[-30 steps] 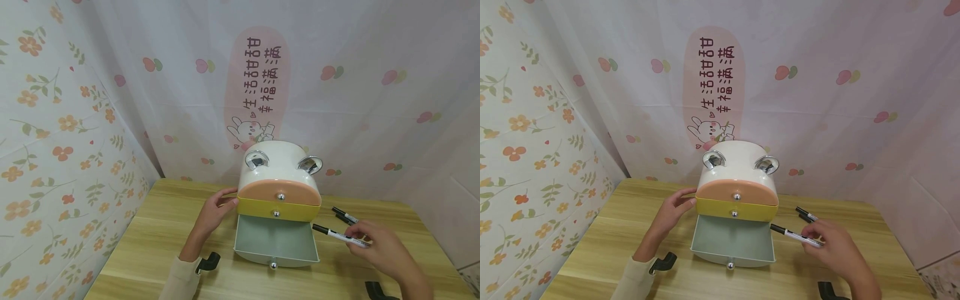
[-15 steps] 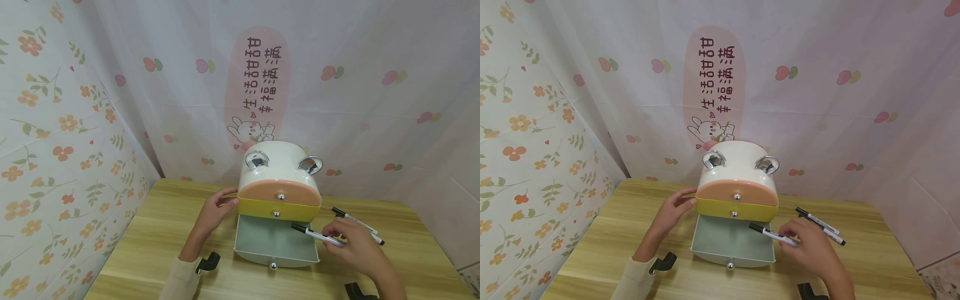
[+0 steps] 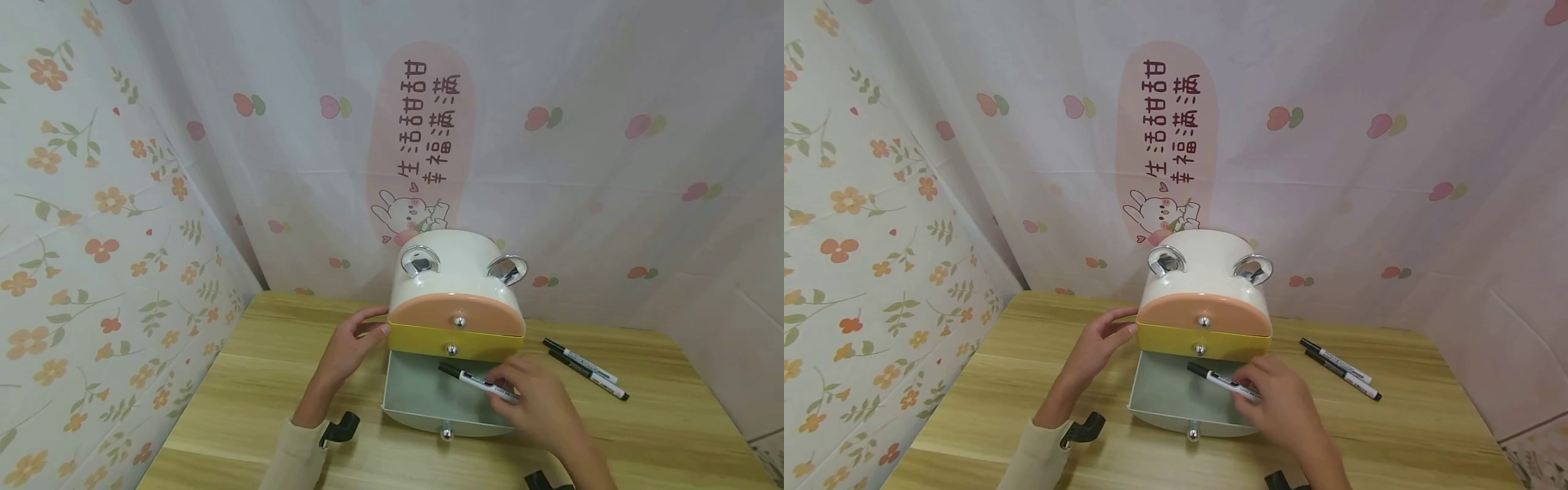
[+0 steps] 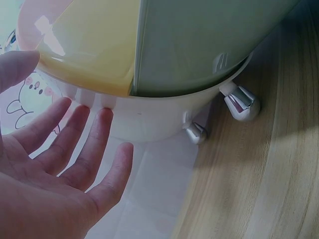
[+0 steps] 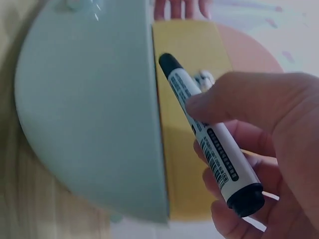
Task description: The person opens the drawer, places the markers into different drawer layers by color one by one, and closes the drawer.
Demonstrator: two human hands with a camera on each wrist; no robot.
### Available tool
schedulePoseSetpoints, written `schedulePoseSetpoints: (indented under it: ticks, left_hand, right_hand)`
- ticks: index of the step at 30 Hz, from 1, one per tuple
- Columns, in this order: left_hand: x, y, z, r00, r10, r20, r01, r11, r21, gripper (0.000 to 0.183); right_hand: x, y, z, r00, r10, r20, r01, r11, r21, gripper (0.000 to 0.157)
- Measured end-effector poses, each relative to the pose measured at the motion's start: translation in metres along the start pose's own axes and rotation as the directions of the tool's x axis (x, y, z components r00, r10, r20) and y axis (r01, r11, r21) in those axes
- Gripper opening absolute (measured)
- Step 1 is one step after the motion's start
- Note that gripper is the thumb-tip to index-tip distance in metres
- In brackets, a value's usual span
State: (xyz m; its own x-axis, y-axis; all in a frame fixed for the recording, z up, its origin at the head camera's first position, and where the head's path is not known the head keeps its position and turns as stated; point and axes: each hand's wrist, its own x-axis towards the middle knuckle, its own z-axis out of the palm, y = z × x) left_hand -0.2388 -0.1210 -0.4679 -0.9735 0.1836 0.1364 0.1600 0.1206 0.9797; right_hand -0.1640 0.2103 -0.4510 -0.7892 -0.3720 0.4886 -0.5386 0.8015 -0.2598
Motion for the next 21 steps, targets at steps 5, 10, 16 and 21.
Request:
schedulePoseSetpoints:
  ticks: [5,10,16,21]
  left_hand:
    - [0.0,0.0,0.0,1.0,0.004,0.006,-0.004,1.0,-0.005,0.04]
    - [0.001,-0.001,0.0,1.0,0.006,0.008,-0.006,1.0,-0.009,0.04]
    - [0.0,0.001,0.0,1.0,0.005,0.006,-0.005,1.0,-0.006,0.039]
    - [-0.001,0.004,0.0,1.0,0.01,0.015,-0.009,1.0,-0.016,0.04]
  right_hand:
    - [0.002,-0.008,0.013,1.0,-0.007,0.005,0.007,0.999,-0.039,0.024]
    - [0.002,-0.016,0.021,0.999,0.032,0.015,-0.031,0.998,-0.056,0.022]
    - [0.003,-0.023,0.026,0.991,0.12,0.062,-0.115,0.99,-0.083,0.021]
    - [0.004,-0.024,0.03,0.984,0.154,0.087,-0.146,0.985,-0.09,0.02]
